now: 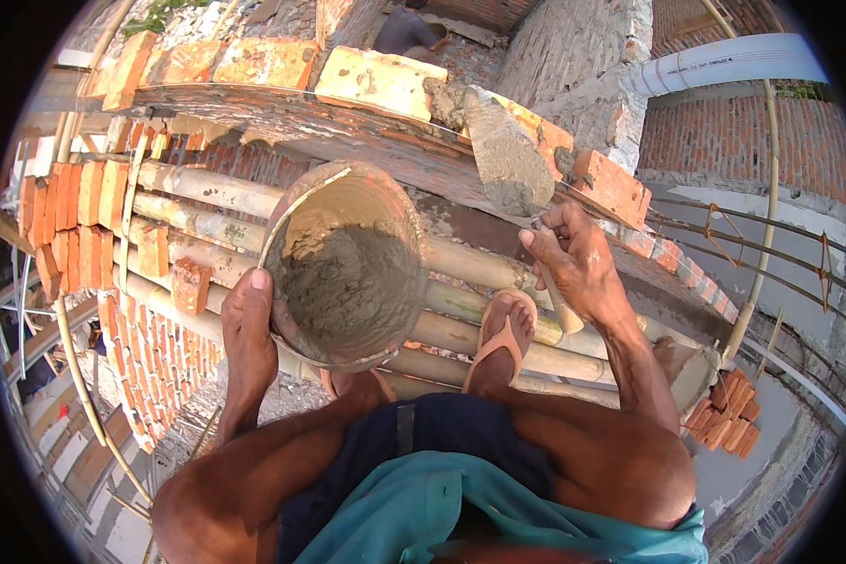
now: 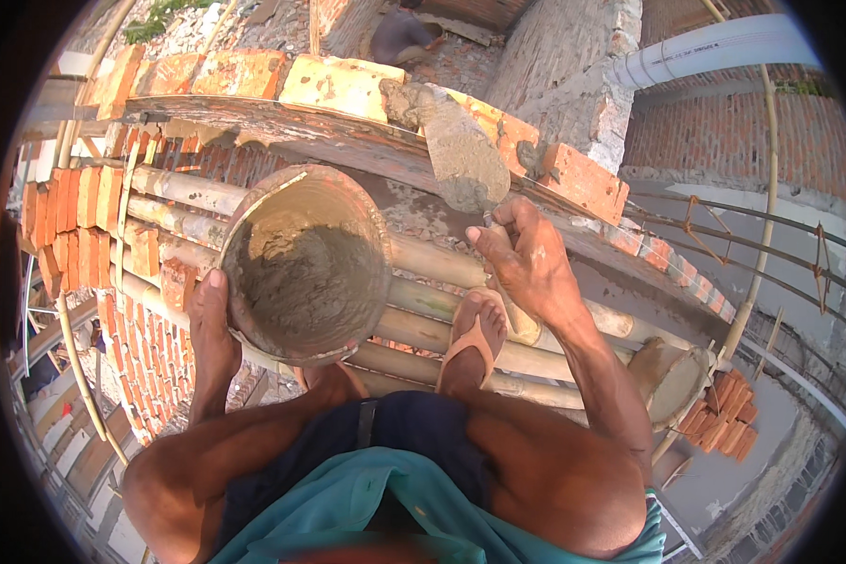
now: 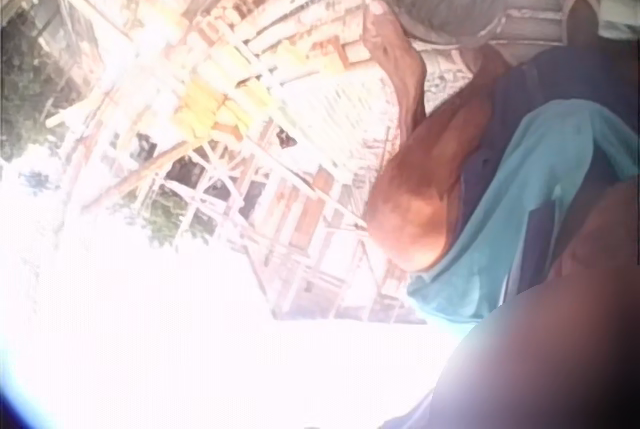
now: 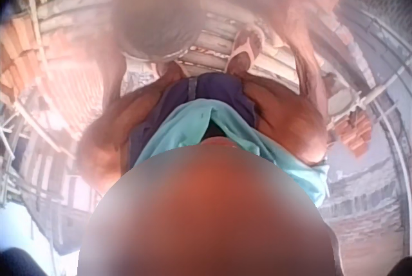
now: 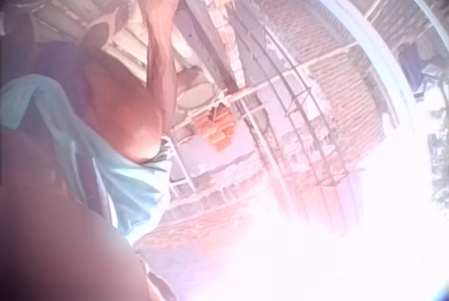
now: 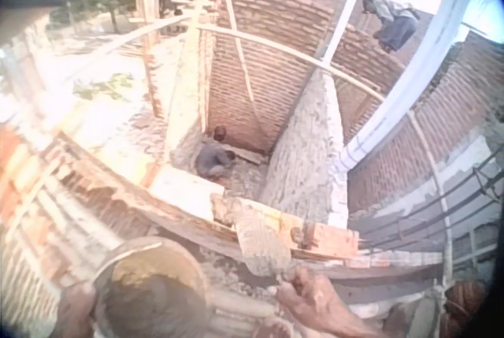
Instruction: The person scoops mortar from a basin with a trowel and applies it to a brick wall under construction. They place bricks onto the mortar bed, tap them into position, and continue the process along the wall.
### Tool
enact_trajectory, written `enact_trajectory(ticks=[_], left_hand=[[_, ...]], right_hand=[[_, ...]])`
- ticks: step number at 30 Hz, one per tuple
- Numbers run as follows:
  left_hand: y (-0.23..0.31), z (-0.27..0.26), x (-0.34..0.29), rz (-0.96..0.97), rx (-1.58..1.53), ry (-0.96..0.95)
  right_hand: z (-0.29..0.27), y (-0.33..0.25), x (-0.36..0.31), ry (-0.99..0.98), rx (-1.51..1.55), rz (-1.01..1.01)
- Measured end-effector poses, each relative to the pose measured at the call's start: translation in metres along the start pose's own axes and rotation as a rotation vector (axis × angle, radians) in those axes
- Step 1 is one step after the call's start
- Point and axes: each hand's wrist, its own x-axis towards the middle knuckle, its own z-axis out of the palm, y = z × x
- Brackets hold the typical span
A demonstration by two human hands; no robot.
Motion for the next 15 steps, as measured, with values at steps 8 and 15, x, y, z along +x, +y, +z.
enact_trajectory(ticks=[8,15], left_hand=[[-0.008,-0.007,-0.001,0.004,0.006,-0.01],[-0.001,-0.001,-0.001,0.032,0.024,-0.052]], right_hand=[[-0.001,-0.019,0.007,0.218,-0.401,-0.333],[-0.012,-0.038,0.003,0.097,-0.404,-0.22]])
